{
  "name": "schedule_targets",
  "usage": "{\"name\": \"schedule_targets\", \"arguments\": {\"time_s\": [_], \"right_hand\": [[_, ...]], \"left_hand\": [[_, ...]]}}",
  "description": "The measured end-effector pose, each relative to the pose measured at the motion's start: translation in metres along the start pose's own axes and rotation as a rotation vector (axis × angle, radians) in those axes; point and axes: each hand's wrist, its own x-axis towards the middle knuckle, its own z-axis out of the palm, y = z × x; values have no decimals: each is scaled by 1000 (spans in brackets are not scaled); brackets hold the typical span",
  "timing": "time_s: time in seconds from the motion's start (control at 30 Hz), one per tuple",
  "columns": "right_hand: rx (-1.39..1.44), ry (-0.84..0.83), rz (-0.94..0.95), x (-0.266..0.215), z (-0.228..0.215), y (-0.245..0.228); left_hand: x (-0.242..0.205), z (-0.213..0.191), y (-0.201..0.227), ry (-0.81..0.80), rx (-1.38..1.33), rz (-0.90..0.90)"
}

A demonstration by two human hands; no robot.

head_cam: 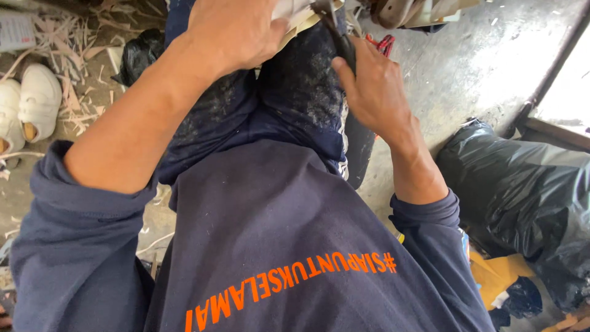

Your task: Lasting a leather shoe by pulling the upper over a last and hammering it into place using pliers and a hammer.

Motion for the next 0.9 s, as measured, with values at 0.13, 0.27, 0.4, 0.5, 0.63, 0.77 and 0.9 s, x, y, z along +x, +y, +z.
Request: {"name": "schedule_targets", "arguments": {"time_s": [0.13, 0.27, 0.4, 0.5, 0.63, 0.77, 0.9], "right_hand": [[-17, 90, -24, -4, 24, 19], [-160, 211, -83, -12, 44, 33], [-348, 131, 33, -9, 48, 39], [-460, 87, 56, -2, 47, 42], [-421, 0, 74, 4, 28, 29], [44, -210, 165, -2, 3, 11], [-410, -60, 117, -17, 21, 9]], "left_hand": [[2, 2, 3, 17, 9, 5], [3, 11, 10, -31, 84, -31], [7, 9, 21, 103, 200, 72], [22, -3, 21, -40, -157, -44], [27, 20, 22, 140, -133, -167], [19, 23, 21, 107, -100, -131], [20, 12, 19, 85, -26, -56]]}}
